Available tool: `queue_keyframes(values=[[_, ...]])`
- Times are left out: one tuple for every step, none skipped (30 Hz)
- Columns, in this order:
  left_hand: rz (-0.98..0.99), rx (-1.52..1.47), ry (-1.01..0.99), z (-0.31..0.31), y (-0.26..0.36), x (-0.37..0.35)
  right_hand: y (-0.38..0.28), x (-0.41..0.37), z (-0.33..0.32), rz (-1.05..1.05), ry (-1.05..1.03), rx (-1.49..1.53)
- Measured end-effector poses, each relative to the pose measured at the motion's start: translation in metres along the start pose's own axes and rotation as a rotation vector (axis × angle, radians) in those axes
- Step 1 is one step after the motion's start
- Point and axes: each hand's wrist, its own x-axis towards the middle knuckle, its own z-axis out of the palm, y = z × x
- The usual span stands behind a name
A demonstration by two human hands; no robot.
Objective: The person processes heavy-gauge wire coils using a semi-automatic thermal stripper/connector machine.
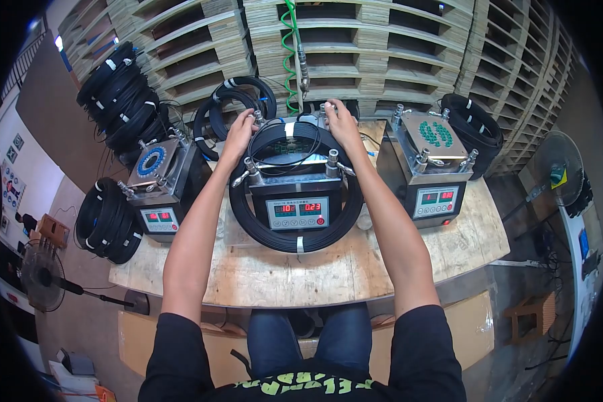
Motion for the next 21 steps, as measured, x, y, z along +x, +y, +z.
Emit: queue_keyframes(values=[[0.0, -0.019, 0.0, 0.0, 0.001, -0.001, -0.004, -0.001, -0.001, 0.022, 0.002, -0.046], [-0.001, -0.038, 0.0, 0.0, 0.002, -0.003, -0.008, -0.002, -0.003, 0.045, 0.003, -0.091], [-0.003, -0.044, -0.007, -0.001, 0.001, -0.002, -0.009, -0.003, -0.003, 0.067, 0.005, -0.136], [-0.004, -0.05, -0.015, -0.001, -0.001, -0.001, -0.011, -0.004, -0.003, 0.064, 0.003, -0.135], [-0.005, -0.057, -0.022, -0.001, -0.002, 0.0, -0.012, -0.005, -0.003, 0.061, 0.002, -0.134], [-0.007, -0.064, -0.016, -0.001, -0.001, -0.001, -0.011, -0.004, -0.003, 0.057, 0.001, -0.132], [-0.01, -0.071, -0.01, 0.0, 0.001, -0.002, -0.01, -0.003, -0.003, 0.045, -0.009, -0.126], [-0.015, -0.078, -0.005, -0.001, 0.002, -0.004, -0.009, -0.003, -0.003, 0.033, -0.02, -0.119], [-0.018, -0.067, -0.003, -0.001, 0.004, -0.006, -0.004, 0.0, -0.003, 0.022, -0.03, -0.113], [-0.02, -0.055, 0.0, -0.002, 0.005, -0.007, 0.001, 0.002, -0.002, 0.002, -0.035, -0.098], [-0.022, -0.044, 0.003, -0.002, 0.007, -0.008, 0.006, 0.004, -0.001, -0.018, -0.039, -0.083], [-0.019, -0.052, 0.009, -0.001, 0.003, -0.006, 0.007, 0.005, -0.001, -0.038, -0.043, -0.068], [-0.015, -0.06, 0.016, 0.0, -0.001, -0.003, 0.008, 0.005, -0.001, -0.027, -0.041, -0.058], [-0.01, -0.068, 0.022, 0.001, -0.005, 0.0, 0.01, 0.006, -0.001, -0.016, -0.039, -0.048], [-0.007, -0.069, 0.017, 0.0, -0.002, -0.001, 0.008, 0.005, -0.001, -0.005, -0.036, -0.037], [-0.004, -0.07, 0.011, 0.0, 0.0, -0.002, 0.008, 0.004, -0.001, -0.011, -0.024, -0.023], [-0.003, -0.071, 0.004, 0.0, 0.002, -0.004, 0.007, 0.003, -0.001, -0.015, -0.012, -0.01], [0.016, -0.086, 0.007, 0.001, 0.004, -0.005, 0.004, 0.001, -0.001, -0.019, 0.0, 0.004], [0.035, -0.102, 0.011, 0.001, 0.006, -0.006, 0.001, -0.001, -0.002, 0.001, 0.005, 0.008], [0.053, -0.118, 0.016, 0.001, 0.007, -0.008, -0.002, -0.002, -0.003, 0.02, 0.01, 0.013], [0.057, -0.125, 0.008, 0.0, 0.01, -0.009, -0.002, -0.001, -0.003, 0.039, 0.015, 0.018]])
